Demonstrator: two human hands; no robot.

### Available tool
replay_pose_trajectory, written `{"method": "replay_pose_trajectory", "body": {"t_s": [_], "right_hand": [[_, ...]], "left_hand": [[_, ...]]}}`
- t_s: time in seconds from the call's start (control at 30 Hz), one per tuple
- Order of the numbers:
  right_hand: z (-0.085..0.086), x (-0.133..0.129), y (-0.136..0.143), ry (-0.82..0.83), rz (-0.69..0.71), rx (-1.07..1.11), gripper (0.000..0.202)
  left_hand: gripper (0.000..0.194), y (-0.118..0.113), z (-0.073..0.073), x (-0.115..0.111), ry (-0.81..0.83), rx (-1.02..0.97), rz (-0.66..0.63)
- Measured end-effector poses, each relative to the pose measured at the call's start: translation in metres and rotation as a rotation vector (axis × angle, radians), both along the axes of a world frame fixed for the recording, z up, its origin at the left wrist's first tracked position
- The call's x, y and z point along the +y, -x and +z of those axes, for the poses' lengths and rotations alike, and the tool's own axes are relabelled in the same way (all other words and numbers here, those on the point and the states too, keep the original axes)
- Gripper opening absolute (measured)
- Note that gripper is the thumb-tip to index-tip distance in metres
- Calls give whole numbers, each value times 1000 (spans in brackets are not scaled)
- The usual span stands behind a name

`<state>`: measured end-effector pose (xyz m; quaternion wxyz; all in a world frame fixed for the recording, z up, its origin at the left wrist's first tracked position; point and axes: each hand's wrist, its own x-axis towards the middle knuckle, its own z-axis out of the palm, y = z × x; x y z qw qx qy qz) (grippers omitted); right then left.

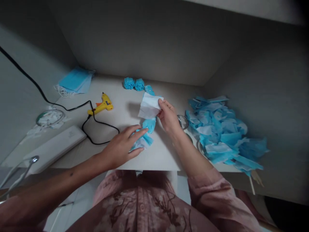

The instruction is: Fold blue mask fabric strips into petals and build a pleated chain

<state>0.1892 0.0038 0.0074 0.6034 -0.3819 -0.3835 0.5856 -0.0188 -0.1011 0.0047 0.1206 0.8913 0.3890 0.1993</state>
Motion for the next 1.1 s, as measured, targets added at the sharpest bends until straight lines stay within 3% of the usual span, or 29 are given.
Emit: {"method": "replay_pose_trajectory", "body": {"t_s": [0.13,0.2,0.27,0.33,0.4,0.47,0.6,0.73,0.87,1.1], "right_hand": [[0,-3,1,33,42,9,41],[0,-7,3,23,61,-13,39],[1,-10,5,3,81,-53,37],[2,-12,6,-42,101,-125,35],[5,-14,5,-105,103,-240,35],[8,-16,1,-167,83,-354,40],[2,-22,-12,-205,129,-482,63],[-21,-26,-18,-172,265,-589,87],[-34,-27,-15,-168,296,-629,76],[-29,-30,-12,-182,241,-712,63]], "left_hand": [[38,6,17,11,-173,-250,121],[44,5,22,25,-132,-420,238],[55,0,22,44,89,-617,331],[59,-8,20,66,413,-788,316],[50,-17,17,84,634,-897,268],[35,-23,16,94,718,-946,259],[24,-25,19,97,745,-1017,247],[24,-22,20,92,811,-1082,204],[24,-18,19,88,798,-1107,225],[21,-11,15,87,771,-1199,270]]}}
